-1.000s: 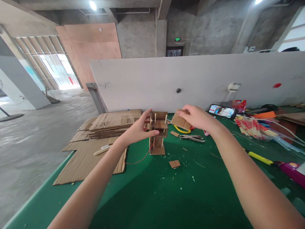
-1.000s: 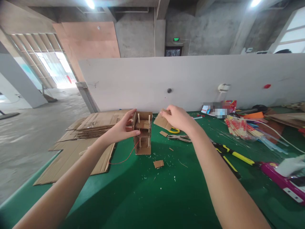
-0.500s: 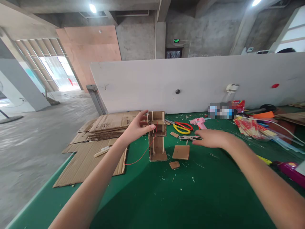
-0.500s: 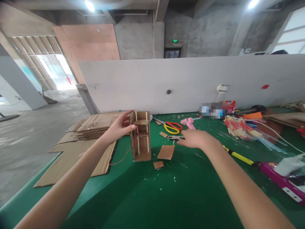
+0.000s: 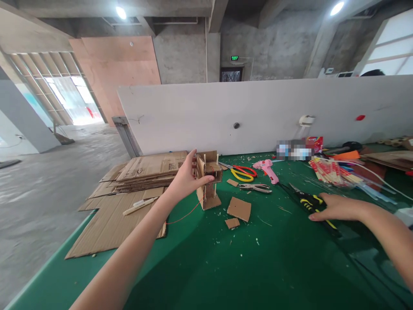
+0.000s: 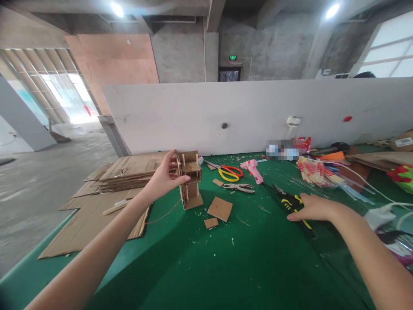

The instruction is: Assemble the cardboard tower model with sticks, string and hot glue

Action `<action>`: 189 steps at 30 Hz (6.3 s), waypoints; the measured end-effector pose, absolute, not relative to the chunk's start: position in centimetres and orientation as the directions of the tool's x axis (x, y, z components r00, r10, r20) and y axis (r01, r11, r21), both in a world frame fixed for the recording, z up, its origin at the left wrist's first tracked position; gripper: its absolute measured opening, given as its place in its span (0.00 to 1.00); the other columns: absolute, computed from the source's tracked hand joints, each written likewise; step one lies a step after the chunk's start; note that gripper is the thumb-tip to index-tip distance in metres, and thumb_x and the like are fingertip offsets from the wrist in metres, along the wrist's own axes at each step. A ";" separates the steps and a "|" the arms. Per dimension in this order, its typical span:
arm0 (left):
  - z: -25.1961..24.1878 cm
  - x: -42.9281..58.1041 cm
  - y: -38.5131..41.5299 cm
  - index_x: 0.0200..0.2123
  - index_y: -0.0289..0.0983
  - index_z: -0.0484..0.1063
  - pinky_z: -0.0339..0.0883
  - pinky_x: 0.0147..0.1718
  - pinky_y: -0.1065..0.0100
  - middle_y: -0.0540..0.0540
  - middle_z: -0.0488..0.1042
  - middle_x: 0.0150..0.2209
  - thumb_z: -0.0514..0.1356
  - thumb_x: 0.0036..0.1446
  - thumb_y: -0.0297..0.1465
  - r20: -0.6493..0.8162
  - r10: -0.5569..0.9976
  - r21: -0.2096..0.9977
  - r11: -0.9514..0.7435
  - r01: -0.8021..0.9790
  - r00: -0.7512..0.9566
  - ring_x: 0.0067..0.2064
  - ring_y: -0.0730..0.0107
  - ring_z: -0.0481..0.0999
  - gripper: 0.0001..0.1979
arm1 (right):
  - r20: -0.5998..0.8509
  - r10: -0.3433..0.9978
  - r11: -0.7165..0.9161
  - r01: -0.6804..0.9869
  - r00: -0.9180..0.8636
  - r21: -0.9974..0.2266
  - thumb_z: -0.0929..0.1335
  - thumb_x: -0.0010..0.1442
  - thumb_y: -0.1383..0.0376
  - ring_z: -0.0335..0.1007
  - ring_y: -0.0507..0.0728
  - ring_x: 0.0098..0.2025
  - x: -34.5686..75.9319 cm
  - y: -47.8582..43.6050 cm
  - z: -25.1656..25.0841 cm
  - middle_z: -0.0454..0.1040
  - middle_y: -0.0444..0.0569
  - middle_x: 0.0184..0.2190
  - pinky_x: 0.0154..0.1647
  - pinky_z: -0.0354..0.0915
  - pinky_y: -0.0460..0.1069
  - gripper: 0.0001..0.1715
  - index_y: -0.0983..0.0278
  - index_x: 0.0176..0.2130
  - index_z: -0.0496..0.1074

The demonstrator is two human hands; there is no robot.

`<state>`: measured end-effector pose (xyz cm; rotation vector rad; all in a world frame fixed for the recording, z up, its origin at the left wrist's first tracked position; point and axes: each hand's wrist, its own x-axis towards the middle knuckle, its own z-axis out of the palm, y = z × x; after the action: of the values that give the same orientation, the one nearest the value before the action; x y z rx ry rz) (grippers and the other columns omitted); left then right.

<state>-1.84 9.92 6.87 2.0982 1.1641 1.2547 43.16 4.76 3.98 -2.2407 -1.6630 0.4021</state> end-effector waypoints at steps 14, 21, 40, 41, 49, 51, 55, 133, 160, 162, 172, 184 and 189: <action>10.7 -3.6 7.7 0.64 0.41 0.58 0.67 0.54 0.49 0.36 0.67 0.60 0.67 0.51 0.48 0.501 0.790 0.518 -0.601 0.608 0.354 0.57 0.48 0.70 0.41 | -0.283 0.924 -0.269 -0.088 0.257 -0.959 0.71 0.49 0.51 0.71 0.68 0.52 35.5 -0.4 7.8 0.75 0.61 0.46 0.43 0.68 0.59 0.12 0.54 0.31 0.73; 12.2 -3.3 7.6 0.62 0.42 0.66 0.68 0.51 0.52 0.38 0.71 0.58 0.64 0.49 0.53 0.226 0.815 0.326 -0.580 0.746 0.534 0.56 0.45 0.72 0.39 | -0.411 0.878 -0.479 -0.431 -0.246 -0.765 0.68 0.57 0.49 0.71 0.60 0.36 26.7 -3.2 7.3 0.73 0.51 0.34 0.38 0.73 0.59 0.18 0.60 0.38 0.73; 10.8 -1.5 7.2 0.67 0.43 0.55 0.61 0.58 0.47 0.37 0.65 0.61 0.67 0.47 0.47 0.333 0.779 0.180 -0.605 0.775 0.531 0.61 0.43 0.67 0.46 | -0.339 0.896 -0.391 -0.144 -0.287 -0.909 0.69 0.57 0.46 0.65 0.58 0.45 20.1 -4.9 7.2 0.65 0.47 0.39 0.46 0.69 0.55 0.23 0.59 0.43 0.68; 10.5 -1.6 6.9 0.68 0.43 0.53 0.60 0.59 0.44 0.36 0.64 0.60 0.67 0.47 0.48 0.408 0.772 0.160 -0.586 0.795 0.487 0.61 0.42 0.66 0.48 | -0.279 0.919 -0.309 -0.069 -0.280 -0.948 0.69 0.57 0.48 0.66 0.58 0.45 20.1 -4.8 7.0 0.66 0.47 0.40 0.47 0.68 0.55 0.22 0.59 0.44 0.68; 6.9 -2.0 4.8 0.63 0.41 0.47 0.67 0.56 0.46 0.34 0.60 0.57 0.71 0.47 0.45 0.843 0.476 0.108 -0.604 0.790 0.249 0.61 0.45 0.65 0.48 | 0.204 0.963 0.260 0.407 -0.177 -0.875 0.69 0.50 0.67 0.59 0.66 0.61 20.3 -2.8 5.8 0.57 0.56 0.61 0.61 0.60 0.61 0.47 0.57 0.65 0.52; 5.7 -1.9 4.3 0.63 0.43 0.45 0.67 0.57 0.46 0.33 0.59 0.61 0.71 0.46 0.46 0.863 0.462 0.145 -0.615 0.775 0.205 0.63 0.45 0.64 0.49 | 0.273 0.945 0.325 0.455 -0.178 -0.829 0.68 0.49 0.69 0.55 0.67 0.63 20.3 -2.5 5.3 0.55 0.58 0.62 0.62 0.59 0.62 0.47 0.59 0.65 0.51; 3.4 -2.2 2.6 0.65 0.45 0.43 0.68 0.57 0.45 0.32 0.59 0.64 0.71 0.47 0.48 0.832 0.525 0.220 -0.605 0.765 0.176 0.64 0.43 0.65 0.51 | 0.327 0.922 0.388 0.478 -0.210 -0.788 0.65 0.51 0.71 0.56 0.66 0.63 20.2 -2.3 3.8 0.57 0.60 0.60 0.62 0.60 0.62 0.43 0.62 0.64 0.51; 0.3 -6.1 1.9 0.53 0.37 0.59 0.56 0.64 0.41 0.29 0.66 0.61 0.65 0.58 0.41 0.517 0.461 -0.170 -0.771 0.614 0.721 0.66 0.51 0.65 0.26 | 0.529 0.108 0.673 0.453 -0.842 0.584 0.58 0.62 0.36 0.61 0.61 0.39 27.2 4.5 0.1 0.75 0.52 0.38 0.42 0.54 0.59 0.40 0.65 0.53 0.67; 2.1 -5.8 0.3 0.58 0.42 0.62 0.48 0.67 0.42 0.36 0.63 0.65 0.65 0.56 0.44 0.342 0.594 -0.022 -0.770 0.638 0.728 0.66 0.50 0.64 0.30 | 0.594 0.268 0.612 0.610 -0.758 0.503 0.62 0.65 0.45 0.61 0.61 0.39 25.8 2.1 -0.6 0.74 0.51 0.36 0.44 0.51 0.59 0.24 0.61 0.43 0.70; 2.1 -5.8 0.4 0.61 0.43 0.60 0.48 0.67 0.41 0.36 0.62 0.66 0.65 0.56 0.44 0.329 0.581 -0.051 -0.776 0.629 0.744 0.66 0.50 0.63 0.33 | 0.595 0.267 0.624 0.607 -0.758 0.493 0.63 0.65 0.44 0.61 0.61 0.39 25.7 2.2 -0.8 0.74 0.52 0.37 0.44 0.52 0.59 0.25 0.62 0.44 0.70; 1.9 -5.7 0.4 0.64 0.42 0.61 0.45 0.67 0.39 0.35 0.59 0.67 0.62 0.59 0.44 0.317 0.564 -0.041 -0.795 0.605 0.762 0.67 0.47 0.60 0.32 | 0.520 0.302 0.616 0.580 -0.799 0.533 0.66 0.63 0.45 0.62 0.63 0.40 25.2 2.4 -0.5 0.75 0.53 0.38 0.42 0.53 0.60 0.25 0.64 0.42 0.71; 1.8 -6.0 0.4 0.65 0.43 0.59 0.46 0.67 0.39 0.34 0.55 0.68 0.62 0.60 0.44 0.296 0.568 -0.055 -0.792 0.608 0.768 0.69 0.47 0.57 0.33 | 0.558 0.285 0.609 0.597 -0.779 0.523 0.66 0.66 0.52 0.62 0.61 0.40 25.2 1.6 -1.6 0.77 0.49 0.37 0.42 0.54 0.60 0.18 0.65 0.43 0.71; 1.7 -6.0 0.4 0.65 0.41 0.59 0.47 0.66 0.37 0.33 0.56 0.68 0.62 0.60 0.43 0.310 0.549 -0.069 -0.801 0.594 0.776 0.69 0.45 0.57 0.33 | 0.513 0.317 0.595 0.589 -0.798 0.547 0.67 0.65 0.54 0.61 0.59 0.37 25.2 1.5 -1.1 0.75 0.46 0.35 0.42 0.52 0.59 0.15 0.64 0.42 0.70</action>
<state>-6.03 0.39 1.72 3.1131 1.0096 0.4591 25.15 1.48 -1.14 -0.7302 -2.4629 -1.0372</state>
